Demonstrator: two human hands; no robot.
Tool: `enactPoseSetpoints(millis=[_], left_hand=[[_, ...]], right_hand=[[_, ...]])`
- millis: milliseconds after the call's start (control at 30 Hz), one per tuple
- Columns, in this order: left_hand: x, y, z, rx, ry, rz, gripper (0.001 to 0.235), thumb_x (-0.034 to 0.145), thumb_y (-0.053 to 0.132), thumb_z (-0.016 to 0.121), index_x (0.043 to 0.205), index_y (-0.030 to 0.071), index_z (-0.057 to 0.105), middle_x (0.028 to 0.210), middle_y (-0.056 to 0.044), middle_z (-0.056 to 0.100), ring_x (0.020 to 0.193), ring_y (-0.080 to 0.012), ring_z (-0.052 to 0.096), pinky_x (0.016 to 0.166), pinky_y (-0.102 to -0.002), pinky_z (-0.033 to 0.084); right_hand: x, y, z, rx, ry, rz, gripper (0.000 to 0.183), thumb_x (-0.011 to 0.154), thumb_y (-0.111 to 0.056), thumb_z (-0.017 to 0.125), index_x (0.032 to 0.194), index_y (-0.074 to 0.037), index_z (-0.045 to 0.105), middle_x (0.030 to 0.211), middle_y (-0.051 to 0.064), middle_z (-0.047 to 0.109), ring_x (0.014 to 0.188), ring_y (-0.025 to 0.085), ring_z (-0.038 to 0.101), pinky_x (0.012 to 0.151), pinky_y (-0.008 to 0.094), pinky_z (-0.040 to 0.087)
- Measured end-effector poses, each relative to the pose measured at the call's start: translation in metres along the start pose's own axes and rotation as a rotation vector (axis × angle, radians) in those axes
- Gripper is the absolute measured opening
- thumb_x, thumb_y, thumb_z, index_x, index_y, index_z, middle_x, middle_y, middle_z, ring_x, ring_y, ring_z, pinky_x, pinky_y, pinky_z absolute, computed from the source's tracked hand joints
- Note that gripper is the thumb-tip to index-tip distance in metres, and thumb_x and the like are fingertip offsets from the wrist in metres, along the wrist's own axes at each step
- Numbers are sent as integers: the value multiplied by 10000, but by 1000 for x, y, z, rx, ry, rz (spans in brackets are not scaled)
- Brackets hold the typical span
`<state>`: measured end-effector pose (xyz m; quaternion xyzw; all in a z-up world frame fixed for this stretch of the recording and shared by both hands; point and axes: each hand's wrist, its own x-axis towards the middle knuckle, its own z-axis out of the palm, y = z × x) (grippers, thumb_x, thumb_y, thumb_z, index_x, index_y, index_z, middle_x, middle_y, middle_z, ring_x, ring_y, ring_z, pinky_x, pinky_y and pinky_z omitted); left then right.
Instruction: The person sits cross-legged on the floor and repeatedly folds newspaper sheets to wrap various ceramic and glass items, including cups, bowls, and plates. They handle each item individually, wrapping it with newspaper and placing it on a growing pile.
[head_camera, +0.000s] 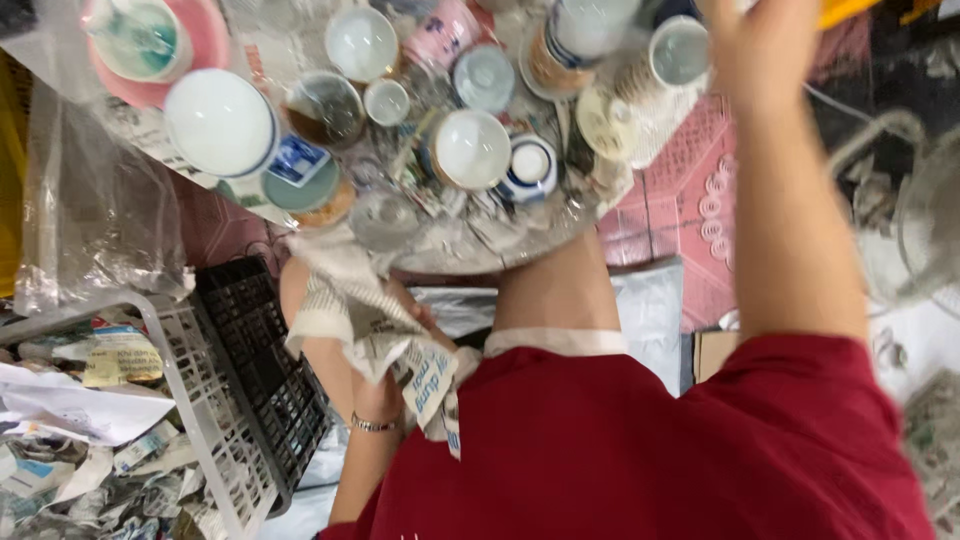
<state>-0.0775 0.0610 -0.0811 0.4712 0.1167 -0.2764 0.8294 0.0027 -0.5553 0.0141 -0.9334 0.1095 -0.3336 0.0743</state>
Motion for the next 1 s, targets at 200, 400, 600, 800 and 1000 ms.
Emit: enactPoseSetpoints(millis=[200, 400, 600, 800, 1000], left_hand=[[18, -9, 15, 179, 155, -48, 470, 917, 114, 689, 1359, 75, 533, 1246, -55, 652, 1115, -196, 644, 906, -368, 544], [8, 13, 60, 571, -174, 86, 426, 973, 0, 620, 1396, -14, 572, 1300, -111, 674, 1171, -221, 653, 1003, -376, 544], [-27, 23, 98, 391, -384, 286, 752, 974, 39, 668, 1630, 41, 301, 1596, -127, 427, 1469, -212, 458, 1256, -390, 385], [-36, 54, 116, 209, -489, 290, 1103, 995, 202, 797, 1693, 144, -55, 1769, -185, 190, 1436, -264, 474, 1196, -410, 421], [-32, 54, 113, 331, -517, 312, 1139, 958, 269, 839, 1692, 97, -15, 1747, -183, 121, 1555, -293, 315, 1273, -425, 320]], right_hand=[[-129, -213, -67, 1091, -623, 356, 676, 917, -108, 689, 1557, -76, 472, 1491, 76, 586, 1223, 211, 664, 1077, 364, 539], [-189, -281, -97, 1334, -669, 226, 857, 921, -117, 766, 1623, -25, 283, 1615, 165, 419, 1457, 326, 444, 1195, 424, 373], [-231, -279, -95, 1253, -612, 697, 432, 1007, -106, 672, 1415, 2, 584, 1199, 46, 679, 1030, 119, 630, 916, 266, 531], [-233, -251, -90, 1305, -539, 785, 197, 1063, -69, 633, 1228, 24, 688, 1051, 4, 712, 929, 67, 629, 819, 240, 509], [-207, -247, -115, 1050, -555, 478, 238, 1035, -135, 691, 1231, 0, 700, 1073, 61, 721, 928, 155, 672, 834, 285, 541]])
